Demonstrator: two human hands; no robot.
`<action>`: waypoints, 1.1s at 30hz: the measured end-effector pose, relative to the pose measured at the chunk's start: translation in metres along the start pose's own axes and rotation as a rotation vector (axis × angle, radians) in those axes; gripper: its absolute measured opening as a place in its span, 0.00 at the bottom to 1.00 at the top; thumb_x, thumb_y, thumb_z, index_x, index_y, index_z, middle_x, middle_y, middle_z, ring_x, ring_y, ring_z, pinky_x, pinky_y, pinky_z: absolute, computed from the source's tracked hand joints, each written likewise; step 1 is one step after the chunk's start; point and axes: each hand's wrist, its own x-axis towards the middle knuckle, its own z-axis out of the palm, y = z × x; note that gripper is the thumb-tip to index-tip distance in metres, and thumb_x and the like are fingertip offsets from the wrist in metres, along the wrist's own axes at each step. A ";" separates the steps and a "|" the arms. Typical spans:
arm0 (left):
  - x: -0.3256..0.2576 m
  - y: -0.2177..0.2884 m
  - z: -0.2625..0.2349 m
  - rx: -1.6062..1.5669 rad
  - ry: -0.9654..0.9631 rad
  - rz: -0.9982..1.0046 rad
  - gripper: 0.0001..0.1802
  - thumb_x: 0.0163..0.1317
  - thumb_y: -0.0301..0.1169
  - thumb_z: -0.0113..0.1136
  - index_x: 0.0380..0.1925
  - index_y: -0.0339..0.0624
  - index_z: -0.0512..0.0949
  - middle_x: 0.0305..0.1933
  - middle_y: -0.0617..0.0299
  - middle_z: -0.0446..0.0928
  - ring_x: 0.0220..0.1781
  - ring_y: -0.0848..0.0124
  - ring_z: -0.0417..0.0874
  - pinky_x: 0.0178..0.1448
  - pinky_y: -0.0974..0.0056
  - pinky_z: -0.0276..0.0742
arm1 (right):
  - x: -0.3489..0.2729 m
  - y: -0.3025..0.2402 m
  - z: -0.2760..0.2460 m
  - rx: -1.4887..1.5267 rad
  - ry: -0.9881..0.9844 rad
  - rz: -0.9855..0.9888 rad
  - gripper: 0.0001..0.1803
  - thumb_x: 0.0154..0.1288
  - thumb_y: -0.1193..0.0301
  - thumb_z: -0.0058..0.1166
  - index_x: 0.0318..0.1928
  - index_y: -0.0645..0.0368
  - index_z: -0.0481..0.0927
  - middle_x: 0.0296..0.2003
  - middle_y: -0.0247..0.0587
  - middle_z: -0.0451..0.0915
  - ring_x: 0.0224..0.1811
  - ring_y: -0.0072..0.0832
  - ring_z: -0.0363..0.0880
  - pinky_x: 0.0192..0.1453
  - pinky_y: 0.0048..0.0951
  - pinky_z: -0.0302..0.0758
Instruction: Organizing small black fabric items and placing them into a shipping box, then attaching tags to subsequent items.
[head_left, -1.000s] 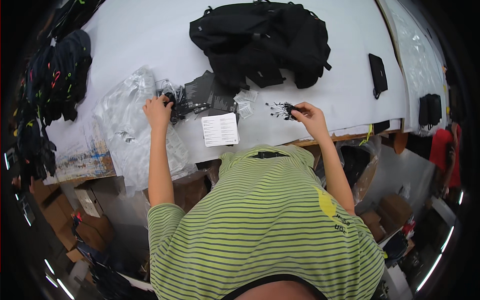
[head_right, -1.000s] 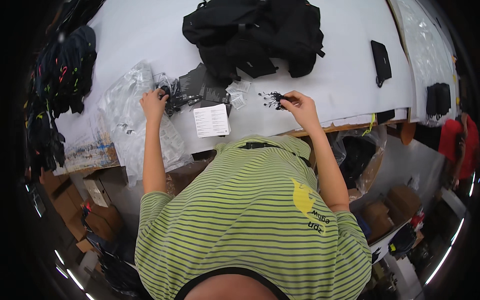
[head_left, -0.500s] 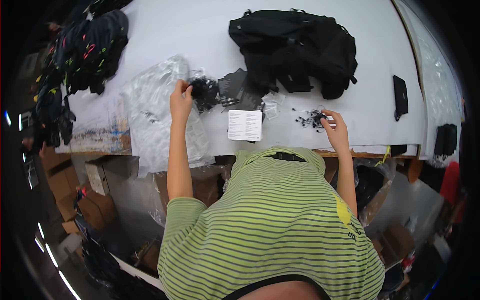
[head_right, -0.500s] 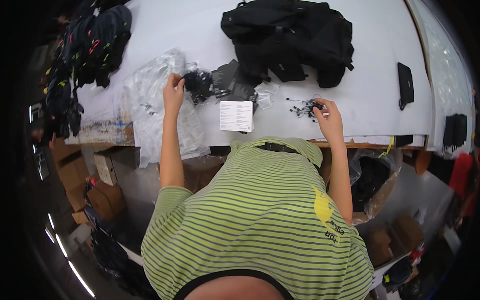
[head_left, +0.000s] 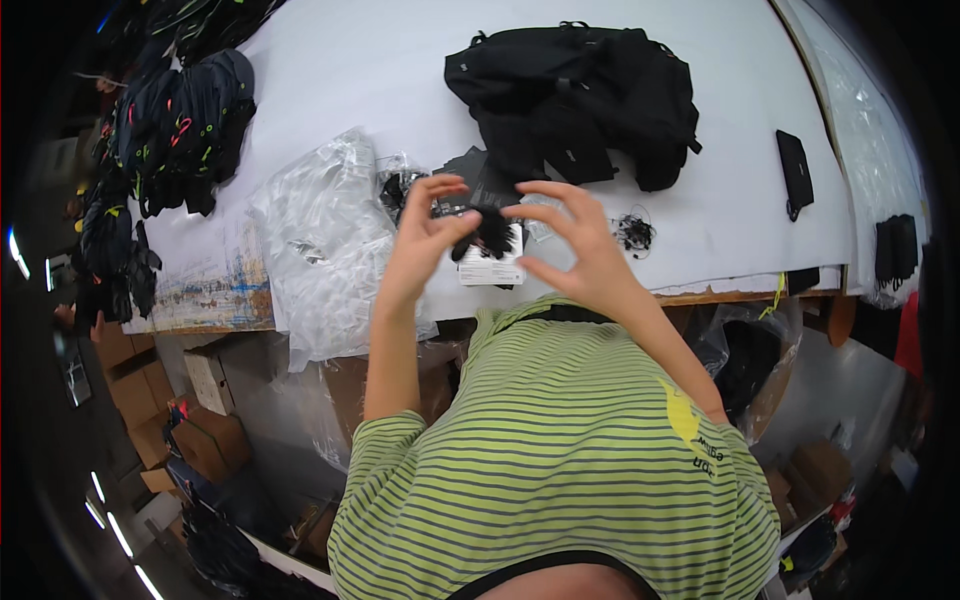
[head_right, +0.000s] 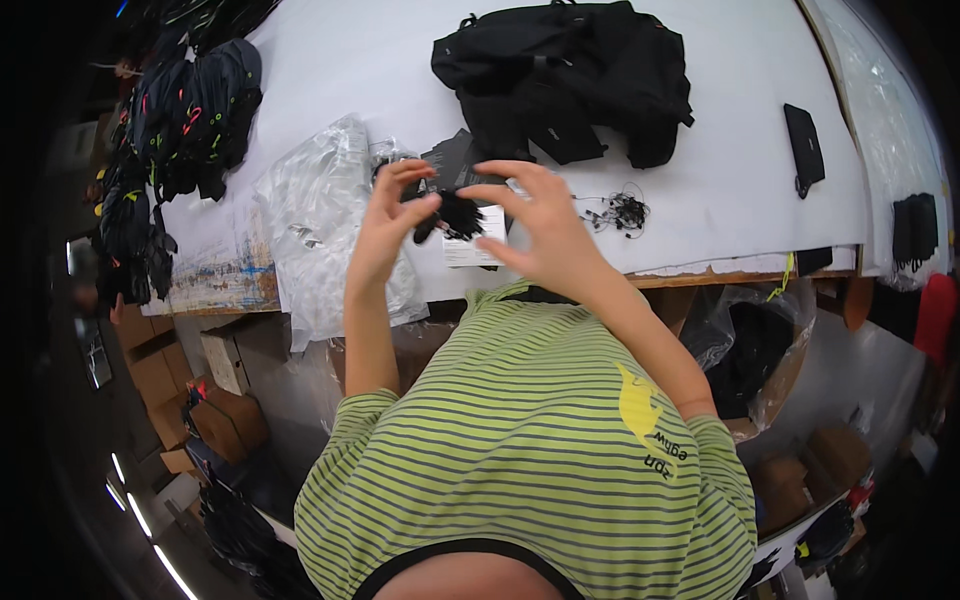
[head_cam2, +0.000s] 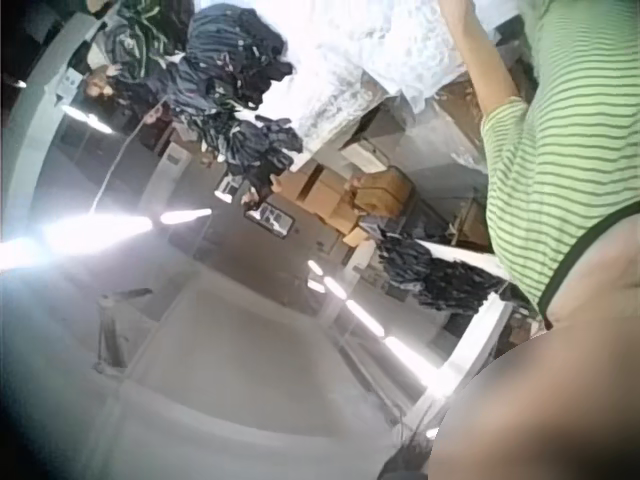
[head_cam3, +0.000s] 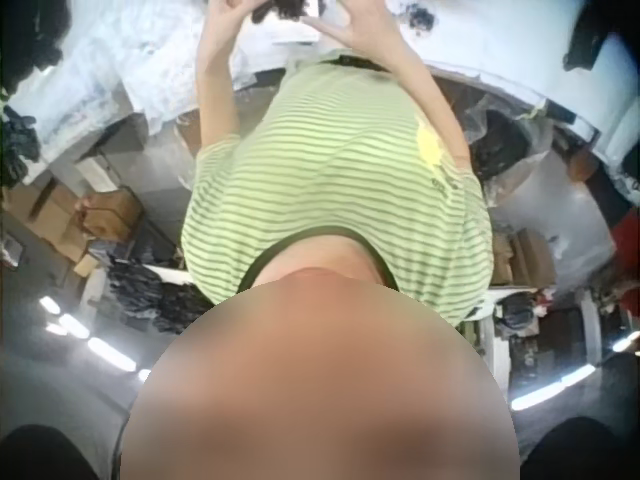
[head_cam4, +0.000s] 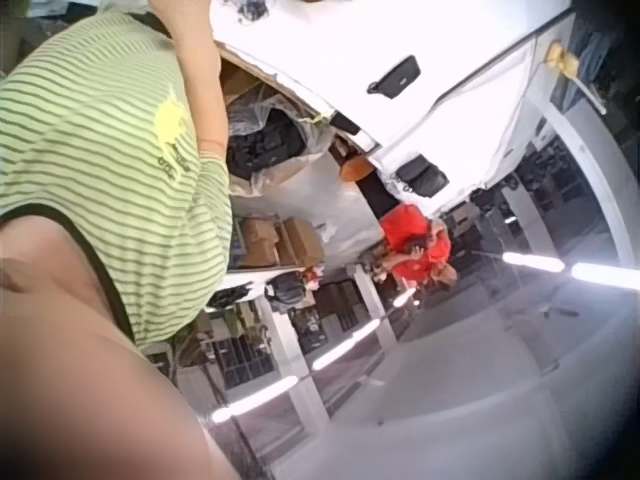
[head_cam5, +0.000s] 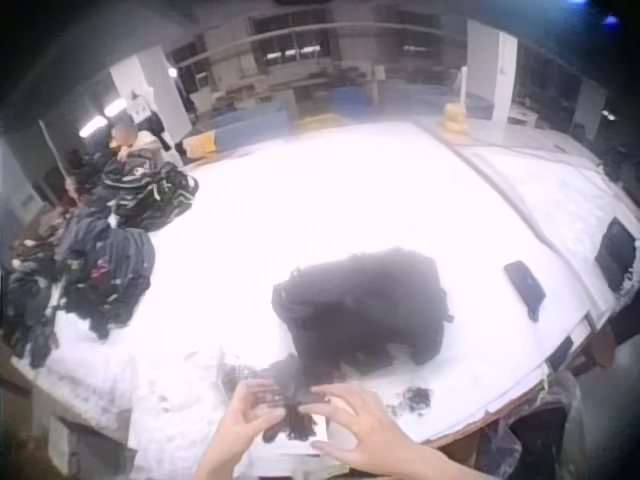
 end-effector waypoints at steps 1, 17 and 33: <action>-0.002 -0.002 0.011 -0.041 -0.069 -0.057 0.25 0.55 0.24 0.62 0.53 0.40 0.64 0.52 0.55 0.67 0.41 0.72 0.79 0.45 0.70 0.76 | 0.003 -0.007 0.004 -0.008 -0.021 -0.052 0.20 0.50 0.70 0.62 0.47 0.53 0.77 0.46 0.37 0.76 0.55 0.34 0.68 0.58 0.34 0.64; -0.031 -0.017 0.053 0.568 0.014 0.337 0.08 0.50 0.25 0.64 0.31 0.37 0.78 0.30 0.60 0.74 0.34 0.68 0.74 0.39 0.67 0.69 | -0.034 0.030 0.011 0.386 -0.315 0.391 0.15 0.53 0.70 0.58 0.43 0.59 0.79 0.40 0.40 0.78 0.48 0.33 0.75 0.51 0.27 0.69; -0.030 -0.032 0.061 0.756 0.341 0.422 0.05 0.53 0.28 0.63 0.26 0.40 0.76 0.26 0.62 0.70 0.32 0.67 0.71 0.37 0.65 0.66 | -0.031 0.043 0.036 0.165 -0.319 0.455 0.14 0.59 0.63 0.50 0.31 0.64 0.76 0.19 0.47 0.76 0.21 0.43 0.74 0.26 0.39 0.67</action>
